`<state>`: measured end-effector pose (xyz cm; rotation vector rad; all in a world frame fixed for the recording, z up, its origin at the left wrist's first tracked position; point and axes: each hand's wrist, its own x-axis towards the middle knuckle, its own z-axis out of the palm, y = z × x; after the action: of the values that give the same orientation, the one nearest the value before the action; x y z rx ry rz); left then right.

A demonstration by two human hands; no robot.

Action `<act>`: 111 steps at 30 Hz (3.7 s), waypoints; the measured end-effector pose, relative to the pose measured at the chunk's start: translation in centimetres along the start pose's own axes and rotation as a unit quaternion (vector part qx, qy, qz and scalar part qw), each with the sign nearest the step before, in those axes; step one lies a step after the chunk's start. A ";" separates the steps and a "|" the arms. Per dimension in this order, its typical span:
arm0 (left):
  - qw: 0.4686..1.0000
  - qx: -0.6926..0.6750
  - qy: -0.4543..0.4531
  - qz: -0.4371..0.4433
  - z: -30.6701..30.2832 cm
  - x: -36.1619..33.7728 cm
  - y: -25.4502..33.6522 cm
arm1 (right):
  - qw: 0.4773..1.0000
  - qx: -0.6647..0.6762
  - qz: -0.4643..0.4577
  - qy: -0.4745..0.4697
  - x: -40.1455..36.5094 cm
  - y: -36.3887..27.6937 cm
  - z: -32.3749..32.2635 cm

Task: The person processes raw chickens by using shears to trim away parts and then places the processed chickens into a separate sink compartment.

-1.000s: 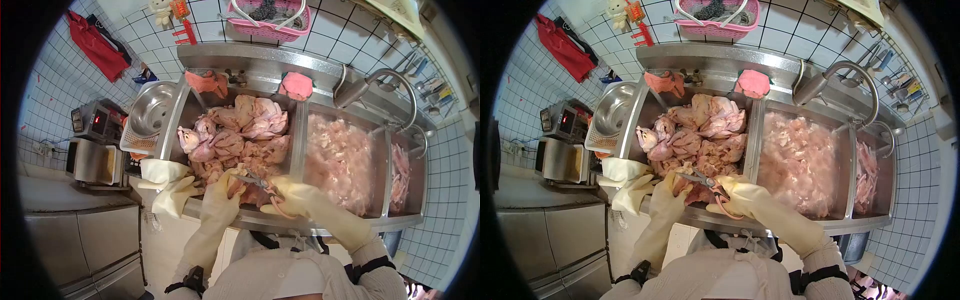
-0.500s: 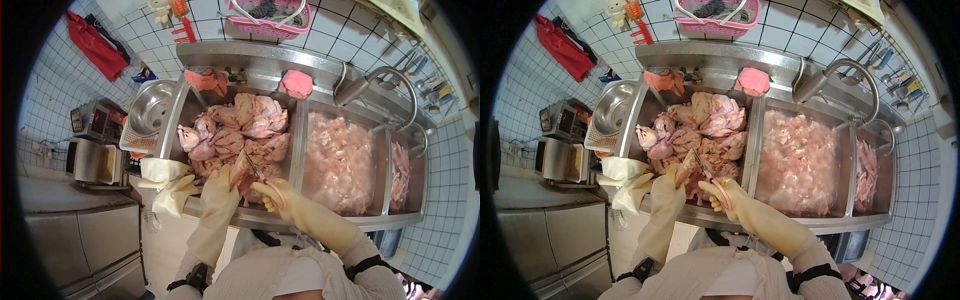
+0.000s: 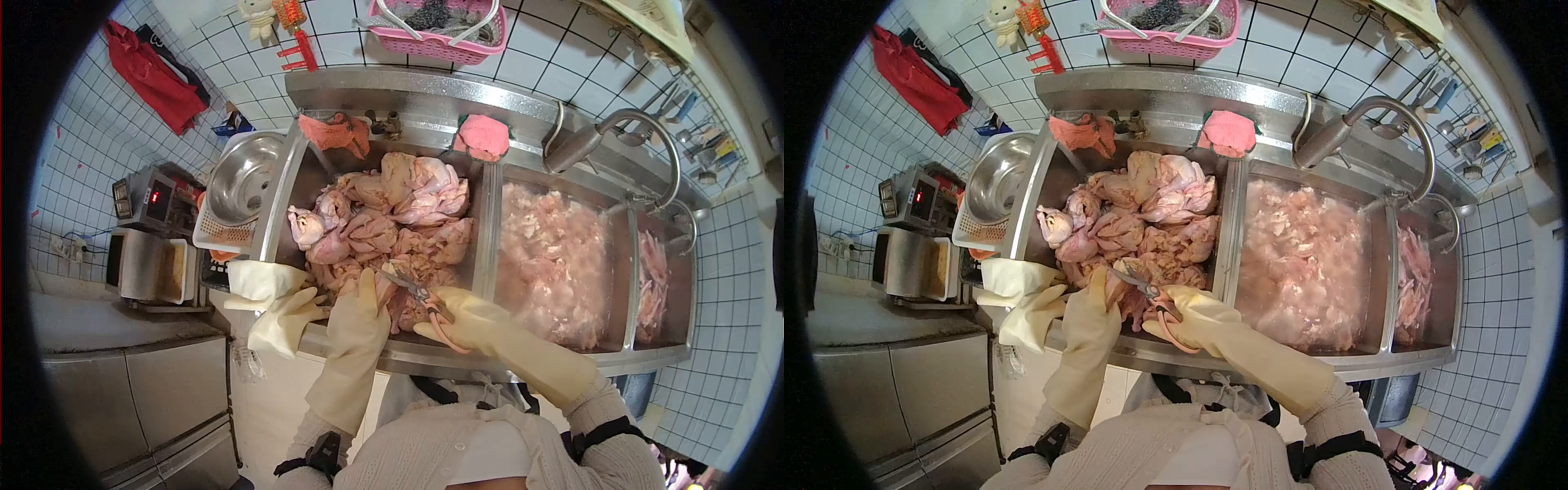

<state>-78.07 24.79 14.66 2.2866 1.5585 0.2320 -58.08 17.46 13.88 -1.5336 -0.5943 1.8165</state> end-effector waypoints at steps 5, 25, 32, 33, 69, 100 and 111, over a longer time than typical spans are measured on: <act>1.000 -0.020 0.002 0.006 -0.2 -0.1 -0.4 | 0.925 0.349 0.132 0.073 2.8 0.2 -1.5; 0.526 -0.811 -0.225 -0.123 0.0 -2.2 -0.7 | 0.987 0.101 -0.119 0.040 6.1 -2.4 -3.7; 0.694 -0.670 -0.247 -0.087 1.1 2.7 -1.2 | 0.899 -0.400 -0.180 -0.017 1.3 -11.7 0.1; 0.694 -0.671 -0.246 -0.085 1.2 2.6 -1.0 | 0.898 -0.402 -0.180 -0.016 0.6 -12.2 0.0; 0.368 -0.904 -0.201 -0.082 -2.5 -0.7 1.0 | 0.728 -0.585 -0.325 0.149 -6.6 -6.0 -5.4; 0.619 -0.764 -0.059 -0.171 -0.9 -4.5 1.3 | 0.937 0.283 0.193 0.064 7.7 -2.8 -6.4; 0.496 -0.845 -0.043 -0.194 -0.1 -1.5 -0.1 | 0.987 0.077 -0.056 0.129 0.7 -2.8 -4.7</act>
<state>-78.76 23.50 14.83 0.3087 0.7544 0.9322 -52.97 19.44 14.48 -1.5654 -0.3985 1.5110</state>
